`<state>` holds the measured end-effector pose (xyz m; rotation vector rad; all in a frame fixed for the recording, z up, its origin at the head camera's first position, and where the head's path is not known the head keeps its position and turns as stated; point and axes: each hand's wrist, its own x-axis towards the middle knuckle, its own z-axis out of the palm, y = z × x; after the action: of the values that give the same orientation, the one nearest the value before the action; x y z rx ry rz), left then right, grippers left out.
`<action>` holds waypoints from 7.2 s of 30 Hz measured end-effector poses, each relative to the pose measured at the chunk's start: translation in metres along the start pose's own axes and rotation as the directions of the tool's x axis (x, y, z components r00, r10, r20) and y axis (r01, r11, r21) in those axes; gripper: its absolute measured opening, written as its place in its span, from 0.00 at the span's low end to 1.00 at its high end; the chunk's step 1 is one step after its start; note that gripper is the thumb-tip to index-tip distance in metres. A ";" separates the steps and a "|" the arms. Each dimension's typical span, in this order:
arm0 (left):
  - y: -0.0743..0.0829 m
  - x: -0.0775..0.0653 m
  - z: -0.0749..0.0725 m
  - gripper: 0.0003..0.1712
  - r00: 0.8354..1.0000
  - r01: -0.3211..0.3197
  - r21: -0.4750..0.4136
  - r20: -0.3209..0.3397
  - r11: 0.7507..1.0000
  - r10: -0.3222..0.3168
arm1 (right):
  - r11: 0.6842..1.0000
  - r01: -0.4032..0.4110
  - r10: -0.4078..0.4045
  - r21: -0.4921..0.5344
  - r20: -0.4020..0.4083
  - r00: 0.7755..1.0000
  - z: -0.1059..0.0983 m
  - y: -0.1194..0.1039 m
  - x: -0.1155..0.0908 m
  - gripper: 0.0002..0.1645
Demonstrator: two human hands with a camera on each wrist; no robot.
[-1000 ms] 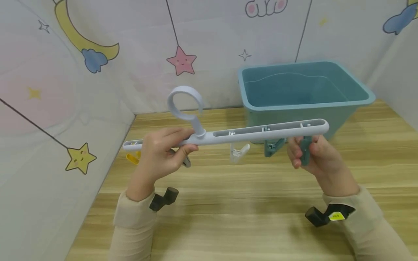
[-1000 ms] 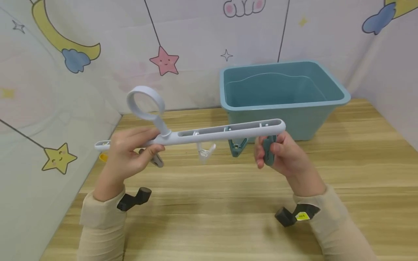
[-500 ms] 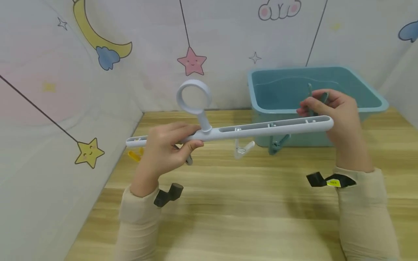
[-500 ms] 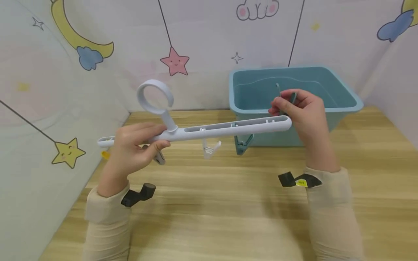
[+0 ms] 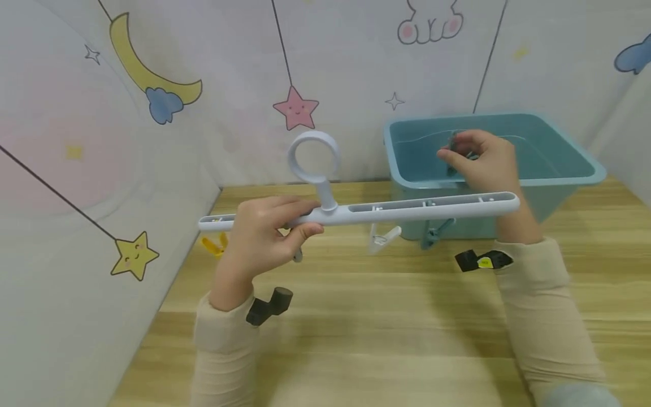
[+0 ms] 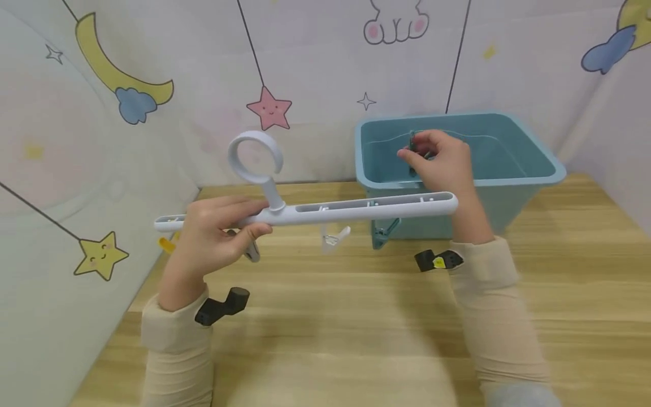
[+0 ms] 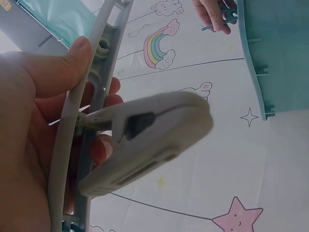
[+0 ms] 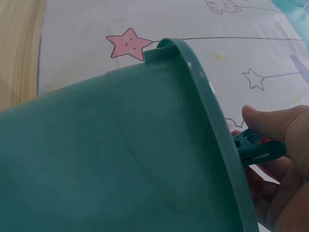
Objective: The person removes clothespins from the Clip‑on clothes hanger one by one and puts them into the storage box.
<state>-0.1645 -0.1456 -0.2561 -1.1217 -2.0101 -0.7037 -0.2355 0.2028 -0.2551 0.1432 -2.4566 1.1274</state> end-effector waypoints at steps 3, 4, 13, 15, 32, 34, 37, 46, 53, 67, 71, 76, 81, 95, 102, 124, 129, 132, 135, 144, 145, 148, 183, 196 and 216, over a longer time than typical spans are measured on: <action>0.002 0.002 0.001 0.30 1.000 0.000 0.007 0.001 1.000 0.000 | 0.996 0.030 -0.029 -0.083 0.016 0.999 0.007 0.000 -0.003 0.30; 0.002 0.002 0.001 0.30 1.000 0.001 0.008 0.005 1.000 -0.001 | 0.994 0.037 -0.035 -0.106 0.023 0.999 0.009 0.000 -0.005 0.30; 0.003 0.001 -0.003 0.31 0.999 0.026 0.002 0.034 1.000 -0.026 | 0.975 0.099 -0.102 -0.199 -0.003 0.995 0.014 0.011 -0.030 0.24; 0.001 0.000 -0.005 0.31 0.999 0.029 0.009 0.024 1.000 -0.029 | 0.964 0.158 -0.167 -0.216 -0.020 0.986 0.016 0.013 -0.032 0.21; -0.003 0.003 -0.012 0.31 1.000 0.012 0.025 -0.021 1.000 -0.011 | 0.963 0.184 -0.190 -0.197 -0.011 0.982 0.025 0.013 -0.021 0.24; -0.004 0.003 -0.011 0.30 1.000 0.014 0.026 -0.018 1.000 -0.014 | 0.960 0.200 -0.206 -0.196 -0.011 0.978 0.024 0.015 -0.021 0.24; -0.004 0.001 -0.009 0.30 1.000 0.019 0.027 -0.026 0.999 -0.018 | 0.956 0.225 -0.230 -0.189 -0.006 0.973 0.023 0.017 -0.022 0.22; -0.003 -0.002 -0.008 0.30 1.000 0.025 0.035 -0.019 0.999 -0.024 | 0.958 0.287 -0.283 0.005 -0.160 0.946 0.014 0.008 -0.032 0.15; -0.005 -0.002 -0.012 0.29 0.998 0.013 0.048 -0.055 0.999 -0.010 | 0.914 0.367 -0.327 0.174 -0.219 0.919 -0.007 -0.016 -0.044 0.13; -0.006 -0.009 -0.027 0.30 0.992 0.043 0.046 -0.123 0.998 -0.037 | 0.658 0.514 -0.553 0.550 -0.109 0.826 -0.017 -0.021 -0.053 0.12; -0.007 -0.008 -0.028 0.30 0.990 0.045 0.040 -0.137 0.998 -0.039 | 0.619 0.484 -0.553 0.618 -0.094 0.828 -0.019 -0.022 -0.056 0.13; -0.007 -0.006 -0.029 0.30 0.992 0.056 0.039 -0.112 0.998 -0.051 | 0.567 0.430 -0.551 0.703 -0.064 0.832 -0.019 -0.022 -0.057 0.16; -0.007 -0.005 -0.028 0.31 0.995 0.067 0.040 -0.079 0.997 -0.063 | 0.547 0.375 -0.550 0.748 -0.016 0.835 -0.016 -0.024 -0.059 0.18; -0.010 -0.005 -0.026 0.31 0.994 0.074 0.051 -0.078 0.996 -0.070 | 0.624 0.382 -0.560 0.681 0.050 0.827 0.006 -0.034 -0.057 0.08; -0.012 -0.005 -0.024 0.30 0.995 0.073 0.051 -0.069 0.996 -0.069 | 0.630 0.382 -0.581 0.677 0.083 0.810 0.019 -0.039 -0.058 0.12; -0.014 -0.006 -0.021 0.31 0.995 0.083 0.056 -0.052 0.995 -0.080 | 0.542 0.191 -0.470 0.819 0.106 0.876 0.040 -0.049 -0.065 0.11; -0.014 -0.007 -0.018 0.30 0.995 0.085 0.053 -0.060 0.995 -0.082 | 0.552 0.172 -0.435 0.816 0.106 0.894 0.043 -0.050 -0.068 0.14; -0.015 -0.007 -0.017 0.31 0.994 0.082 0.053 -0.071 0.995 -0.079 | 0.550 0.177 -0.428 0.816 0.093 0.899 0.044 -0.050 -0.068 0.13; -0.015 -0.007 -0.017 0.30 0.994 0.084 0.050 -0.071 0.995 -0.080 | 0.546 0.186 -0.424 0.817 0.077 0.902 0.045 -0.051 -0.068 0.12; -0.014 -0.006 -0.017 0.30 0.995 0.085 0.053 -0.063 0.995 -0.082 | 0.534 0.245 -0.445 0.810 0.022 0.895 0.046 -0.050 -0.066 0.13; -0.014 -0.006 -0.017 0.30 0.995 0.083 0.054 -0.068 0.995 -0.079 | 0.536 0.253 -0.445 0.806 0.015 0.896 0.046 -0.050 -0.066 0.13; -0.014 -0.006 -0.016 0.30 0.995 0.074 0.057 -0.072 0.996 -0.069 | 0.539 0.279 -0.454 0.795 -0.005 0.891 0.045 -0.049 -0.065 0.12; -0.012 -0.004 -0.014 0.31 0.999 0.011 -0.031 -0.045 0.999 -0.012 | 0.138 0.099 -0.831 0.986 0.061 0.553 0.044 -0.037 -0.050 0.09; -0.014 -0.004 -0.008 0.31 0.999 0.004 -0.173 -0.038 0.985 -0.011 | -0.090 -0.237 -0.888 0.967 0.030 0.459 0.059 -0.040 -0.055 0.12; -0.009 -0.002 -0.011 0.30 0.999 -0.023 -0.136 -0.032 0.990 0.019 | -0.155 -0.446 -0.950 0.881 -0.009 0.311 0.063 -0.046 -0.058 0.20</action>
<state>-0.1685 -0.1590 -0.2522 -1.2019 -1.9453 -0.8532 -0.1928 0.1202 -0.2841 2.4674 -0.6723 2.6505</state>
